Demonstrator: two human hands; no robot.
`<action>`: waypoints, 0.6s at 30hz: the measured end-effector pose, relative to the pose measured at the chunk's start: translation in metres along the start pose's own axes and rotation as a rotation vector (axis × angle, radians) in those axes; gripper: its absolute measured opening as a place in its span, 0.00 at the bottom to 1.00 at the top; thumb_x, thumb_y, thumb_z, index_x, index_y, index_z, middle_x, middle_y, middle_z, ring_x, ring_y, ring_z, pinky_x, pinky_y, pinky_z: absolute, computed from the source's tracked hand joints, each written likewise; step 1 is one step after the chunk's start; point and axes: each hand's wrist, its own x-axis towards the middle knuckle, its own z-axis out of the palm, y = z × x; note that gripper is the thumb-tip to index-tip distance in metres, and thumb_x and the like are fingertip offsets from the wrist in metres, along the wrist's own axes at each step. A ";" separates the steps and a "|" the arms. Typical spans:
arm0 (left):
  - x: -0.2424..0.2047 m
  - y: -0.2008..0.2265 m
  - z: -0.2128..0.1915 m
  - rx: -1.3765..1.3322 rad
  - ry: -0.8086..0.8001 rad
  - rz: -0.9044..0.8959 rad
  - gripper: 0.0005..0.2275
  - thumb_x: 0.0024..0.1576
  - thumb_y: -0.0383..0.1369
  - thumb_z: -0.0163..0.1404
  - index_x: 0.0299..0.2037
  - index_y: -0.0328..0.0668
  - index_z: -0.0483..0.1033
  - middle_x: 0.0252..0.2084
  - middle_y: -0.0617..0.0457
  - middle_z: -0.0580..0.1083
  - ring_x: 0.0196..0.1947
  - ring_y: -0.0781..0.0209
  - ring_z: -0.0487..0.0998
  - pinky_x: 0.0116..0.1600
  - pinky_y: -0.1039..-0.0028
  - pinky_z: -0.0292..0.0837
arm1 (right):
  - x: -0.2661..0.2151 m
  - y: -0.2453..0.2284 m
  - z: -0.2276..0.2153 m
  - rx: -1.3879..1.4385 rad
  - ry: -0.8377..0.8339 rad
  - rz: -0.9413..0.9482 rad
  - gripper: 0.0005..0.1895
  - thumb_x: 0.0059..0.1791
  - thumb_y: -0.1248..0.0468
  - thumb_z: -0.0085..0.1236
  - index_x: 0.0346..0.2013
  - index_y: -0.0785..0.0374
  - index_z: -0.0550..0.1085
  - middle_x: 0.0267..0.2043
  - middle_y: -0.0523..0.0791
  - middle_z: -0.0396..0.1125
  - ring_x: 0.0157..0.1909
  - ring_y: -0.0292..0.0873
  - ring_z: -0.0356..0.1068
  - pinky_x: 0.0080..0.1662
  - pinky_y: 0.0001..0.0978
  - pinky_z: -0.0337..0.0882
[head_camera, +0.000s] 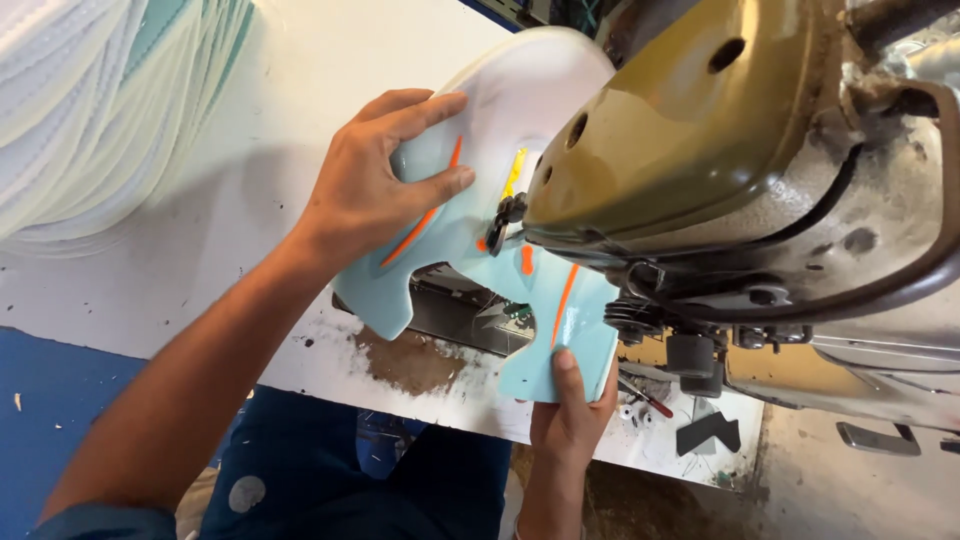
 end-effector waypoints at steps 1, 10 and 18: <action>0.002 -0.002 0.001 0.015 0.003 0.010 0.25 0.54 0.30 0.64 0.63 0.39 0.75 0.61 0.45 0.73 0.54 0.56 0.79 0.56 0.71 0.76 | 0.005 0.002 -0.002 -0.008 0.018 0.003 0.22 0.51 0.69 0.58 0.58 0.70 0.66 0.46 0.47 0.70 0.44 0.39 0.73 0.45 0.32 0.76; -0.004 -0.040 0.011 0.139 0.108 0.068 0.22 0.57 0.34 0.64 0.60 0.35 0.75 0.60 0.42 0.72 0.55 0.52 0.77 0.58 0.68 0.74 | 0.014 0.033 -0.038 0.208 -0.120 0.040 0.20 0.56 0.56 0.55 0.56 0.65 0.67 0.39 0.47 0.68 0.31 0.41 0.68 0.31 0.33 0.69; -0.112 0.051 -0.141 0.702 0.328 0.398 0.20 0.60 0.35 0.61 0.60 0.39 0.73 0.59 0.43 0.73 0.47 0.52 0.76 0.54 0.62 0.74 | -0.050 0.109 -0.113 0.246 -0.307 0.133 0.26 0.56 0.45 0.49 0.57 0.63 0.69 0.33 0.51 0.66 0.31 0.49 0.67 0.33 0.41 0.70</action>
